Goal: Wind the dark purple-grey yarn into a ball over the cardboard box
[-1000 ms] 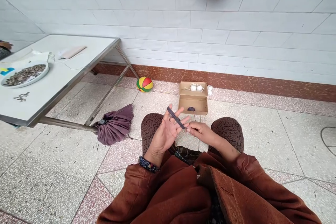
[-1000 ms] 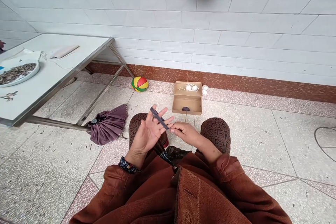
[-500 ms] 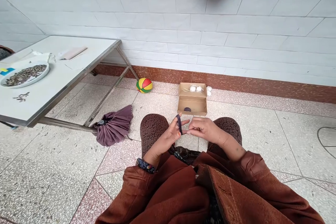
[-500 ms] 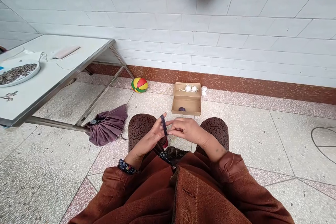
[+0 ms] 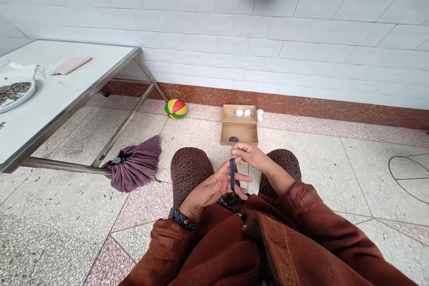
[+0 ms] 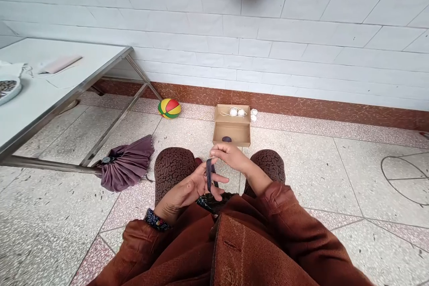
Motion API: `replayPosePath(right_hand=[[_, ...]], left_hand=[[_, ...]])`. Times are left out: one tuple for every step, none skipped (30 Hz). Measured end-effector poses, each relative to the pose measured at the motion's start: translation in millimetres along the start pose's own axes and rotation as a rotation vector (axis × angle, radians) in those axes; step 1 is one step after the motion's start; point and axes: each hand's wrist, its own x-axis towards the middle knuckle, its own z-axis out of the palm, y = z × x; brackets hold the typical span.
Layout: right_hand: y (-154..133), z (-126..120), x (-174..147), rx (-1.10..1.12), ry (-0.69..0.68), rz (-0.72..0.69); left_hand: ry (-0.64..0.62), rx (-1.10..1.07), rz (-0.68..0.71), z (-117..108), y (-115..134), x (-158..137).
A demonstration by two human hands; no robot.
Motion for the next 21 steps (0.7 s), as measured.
replayPosePath(right_hand=[[6.3,2.5,-5.1,0.111,-0.012,0.069],[12.1,5.3,-10.6,0.216,-0.031,0.125],[17.1,8.4,-16.1,0.306,-0.054,0.162],[21.1,11.5,-21.3,0.380,-0.113,0.180],[23.9,14.6,-25.9,0.441,-0.166,0.191],[25.4,17.4,-29.5,0.493,-0.204,0.203],[25.7,19.9,-32.2,0.541,-0.223,0.217],[25.1,21.8,-34.1,0.588,-0.218,0.233],[24.0,23.1,-35.2,0.636,-0.194,0.245],[22.5,23.7,-35.8,0.681,-0.161,0.250],[20.9,23.9,-36.1,0.722,-0.127,0.246],[19.5,23.8,-36.2,0.759,-0.098,0.235],[18.1,23.5,-36.2,0.788,-0.073,0.222],[16.9,23.4,-36.2,0.811,-0.051,0.210],[15.5,23.5,-36.3,0.831,-0.025,0.201],[14.0,23.9,-36.4,0.849,0.008,0.192],[12.0,24.7,-36.5,0.865,0.044,0.182],[9.5,25.8,-36.5,0.877,0.079,0.171],[6.4,27.1,-36.6,0.884,0.107,0.160],[2.8,28.6,-36.6,0.884,0.122,0.147],[-1.0,30.3,-36.7,0.875,0.124,0.134]], left_hand=[[0.009,-0.028,0.014,1.0,1.6,0.2],[0.017,-0.046,0.019,1.7,2.8,0.4],[0.027,-0.056,0.020,2.3,3.5,0.7],[0.039,-0.061,0.021,2.9,3.7,1.1],[0.049,-0.066,0.021,3.6,3.4,1.7],[0.055,-0.072,0.023,4.5,2.7,2.2],[0.061,-0.080,0.027,5.6,1.8,2.8],[0.069,-0.088,0.034,7.0,0.9,3.4],[0.081,-0.096,0.045,8.7,-0.1,3.9],[0.096,-0.104,0.058,10.5,-1.0,4.4],[0.114,-0.112,0.072,12.5,-1.8,4.7],[0.134,-0.122,0.086,14.6,-2.6,5.0],[0.153,-0.134,0.099,16.6,-3.4,5.2],[0.173,-0.149,0.115,18.6,-4.2,5.4],[0.195,-0.169,0.134,20.5,-4.9,5.6],[0.221,-0.193,0.157,22.3,-5.4,5.9],[0.255,-0.222,0.187,23.8,-5.4,6.4],[0.299,-0.256,0.225,25.1,-4.8,7.2],[0.351,-0.290,0.267,26.1,-3.7,8.1],[0.408,-0.318,0.308,26.8,-1.9,9.2],[0.463,-0.336,0.345,27.0,0.1,10.5]])
